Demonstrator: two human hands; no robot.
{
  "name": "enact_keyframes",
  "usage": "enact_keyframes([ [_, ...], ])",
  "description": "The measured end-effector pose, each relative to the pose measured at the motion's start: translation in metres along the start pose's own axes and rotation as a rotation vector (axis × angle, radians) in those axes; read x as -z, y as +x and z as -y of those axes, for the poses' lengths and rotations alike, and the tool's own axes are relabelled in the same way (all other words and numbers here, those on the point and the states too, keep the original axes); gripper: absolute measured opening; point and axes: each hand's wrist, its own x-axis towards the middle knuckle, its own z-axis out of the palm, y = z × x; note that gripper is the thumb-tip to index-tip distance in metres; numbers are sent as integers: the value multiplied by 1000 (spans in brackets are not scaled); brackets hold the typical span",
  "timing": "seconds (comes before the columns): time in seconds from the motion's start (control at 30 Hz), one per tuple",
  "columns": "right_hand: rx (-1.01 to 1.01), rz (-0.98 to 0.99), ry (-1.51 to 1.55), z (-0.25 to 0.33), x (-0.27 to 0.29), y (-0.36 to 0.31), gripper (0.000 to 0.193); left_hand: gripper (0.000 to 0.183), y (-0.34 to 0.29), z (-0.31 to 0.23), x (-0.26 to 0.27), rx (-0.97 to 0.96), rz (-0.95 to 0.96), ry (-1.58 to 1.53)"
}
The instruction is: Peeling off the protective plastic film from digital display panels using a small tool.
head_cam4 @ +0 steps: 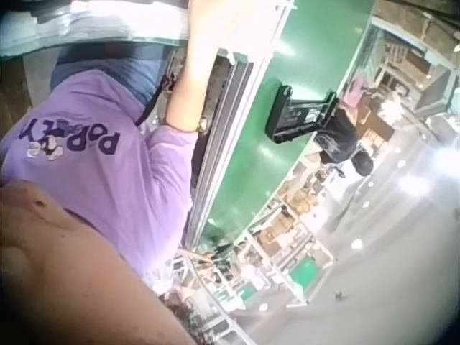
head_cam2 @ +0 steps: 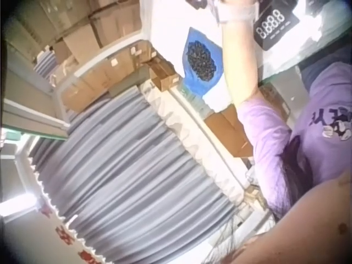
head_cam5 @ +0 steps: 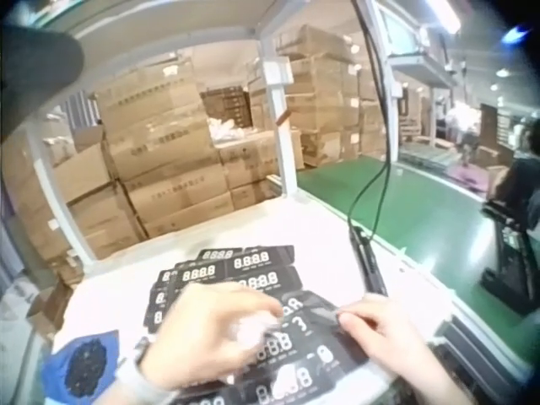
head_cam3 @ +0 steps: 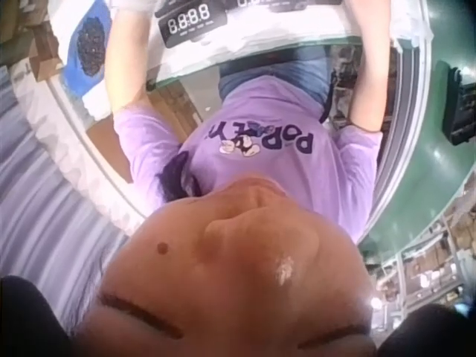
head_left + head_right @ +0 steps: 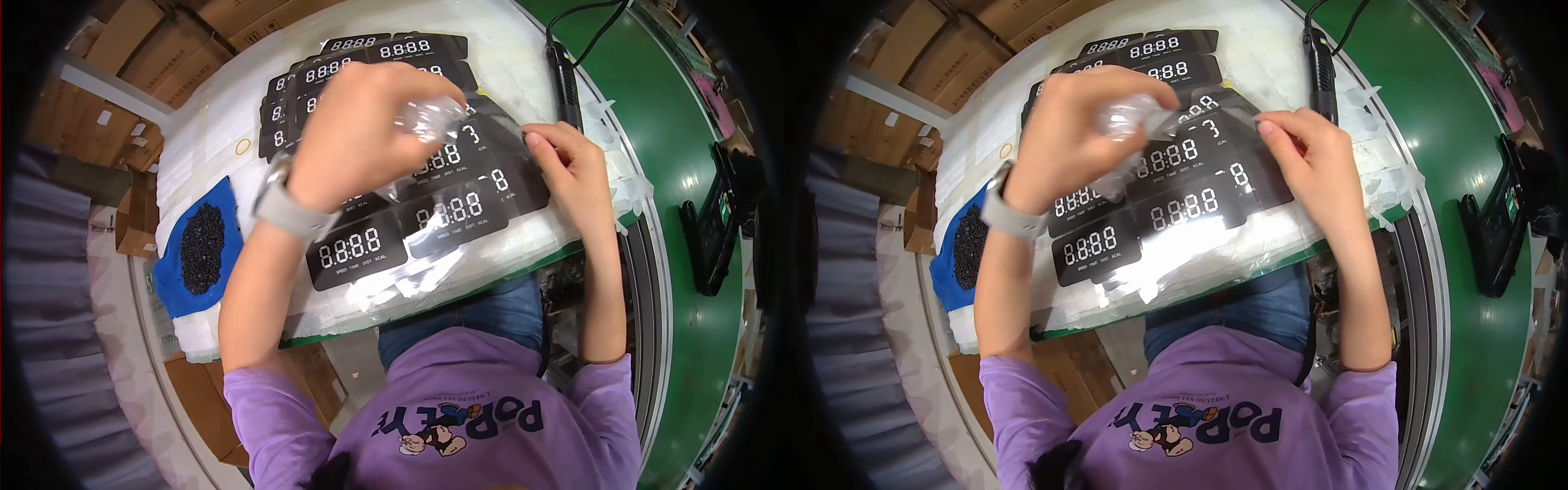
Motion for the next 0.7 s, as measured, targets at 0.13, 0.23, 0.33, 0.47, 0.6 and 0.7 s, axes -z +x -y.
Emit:
enact_keyframes([
  [0.13,-44,-35,-128,11,-15,4,20,29,0,8,-29,60,161,207],
  [0.23,-96,-17,-203,11,-21,7,20,28,-15,16,-38,135,221,227],
  [0.33,56,3,-180,4,-27,7,20,22,-28,10,-32,310,263,110],
  [0.47,66,76,-241,10,-29,8,19,13,-35,-1,-33,301,273,206],
  [0.6,108,104,-301,15,-32,8,20,13,-40,-7,-38,292,211,262],
  [0.7,114,105,-310,14,-31,6,20,13,-44,-8,-40,255,173,281],
])
